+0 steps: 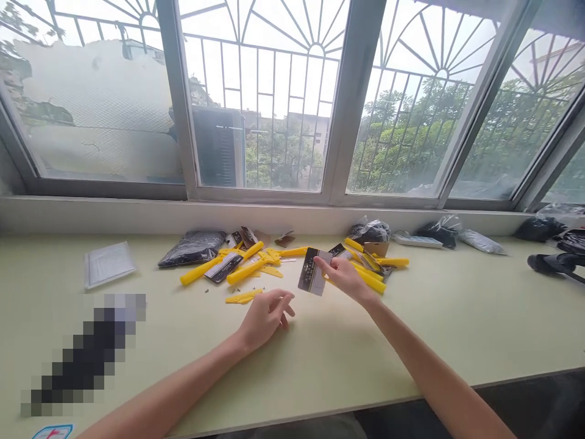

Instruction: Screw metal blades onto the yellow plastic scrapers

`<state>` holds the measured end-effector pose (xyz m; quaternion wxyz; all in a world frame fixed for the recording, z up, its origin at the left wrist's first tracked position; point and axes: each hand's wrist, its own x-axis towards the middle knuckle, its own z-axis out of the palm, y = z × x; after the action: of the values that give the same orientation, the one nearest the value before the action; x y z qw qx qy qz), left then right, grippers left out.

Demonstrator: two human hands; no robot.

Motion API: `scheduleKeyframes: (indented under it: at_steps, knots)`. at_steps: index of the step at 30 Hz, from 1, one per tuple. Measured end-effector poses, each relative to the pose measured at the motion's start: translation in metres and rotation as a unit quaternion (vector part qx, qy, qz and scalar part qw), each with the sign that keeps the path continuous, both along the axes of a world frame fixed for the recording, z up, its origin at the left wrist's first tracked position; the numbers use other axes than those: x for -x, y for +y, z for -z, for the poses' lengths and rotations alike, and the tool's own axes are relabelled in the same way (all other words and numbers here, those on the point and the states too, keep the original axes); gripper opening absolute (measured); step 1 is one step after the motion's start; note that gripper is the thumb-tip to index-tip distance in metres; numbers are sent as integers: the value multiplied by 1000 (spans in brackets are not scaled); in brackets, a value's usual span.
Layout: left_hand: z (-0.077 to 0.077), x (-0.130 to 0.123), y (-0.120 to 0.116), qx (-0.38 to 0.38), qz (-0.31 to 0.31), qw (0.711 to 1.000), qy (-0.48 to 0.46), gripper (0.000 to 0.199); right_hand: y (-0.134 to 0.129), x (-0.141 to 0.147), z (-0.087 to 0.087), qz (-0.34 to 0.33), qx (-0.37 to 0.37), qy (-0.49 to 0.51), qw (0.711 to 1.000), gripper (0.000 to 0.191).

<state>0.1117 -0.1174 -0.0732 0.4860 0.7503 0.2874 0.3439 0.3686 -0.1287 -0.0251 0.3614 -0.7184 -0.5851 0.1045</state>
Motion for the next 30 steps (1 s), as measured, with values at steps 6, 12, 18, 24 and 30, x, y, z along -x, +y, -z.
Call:
scheduleKeyframes:
  at_steps: [6,12,18,24,30]
  knots:
    - [0,1,-7,-86,28,994,63,30,32,-114,-28,227,34,-52,972,57]
    - [3,-6,1,-204,29,974,91,28,42,-153,-22,358,-55,-97,927,53]
    - [4,-16,33,-414,-63,902,109,26,41,-97,-20,212,-211,-129,945,45]
    - [-2,7,44,-525,-194,778,285,23,23,-6,29,-51,-169,-146,973,43]
    - [-12,37,71,-473,-292,742,376,33,10,37,60,-138,-92,-175,971,54]
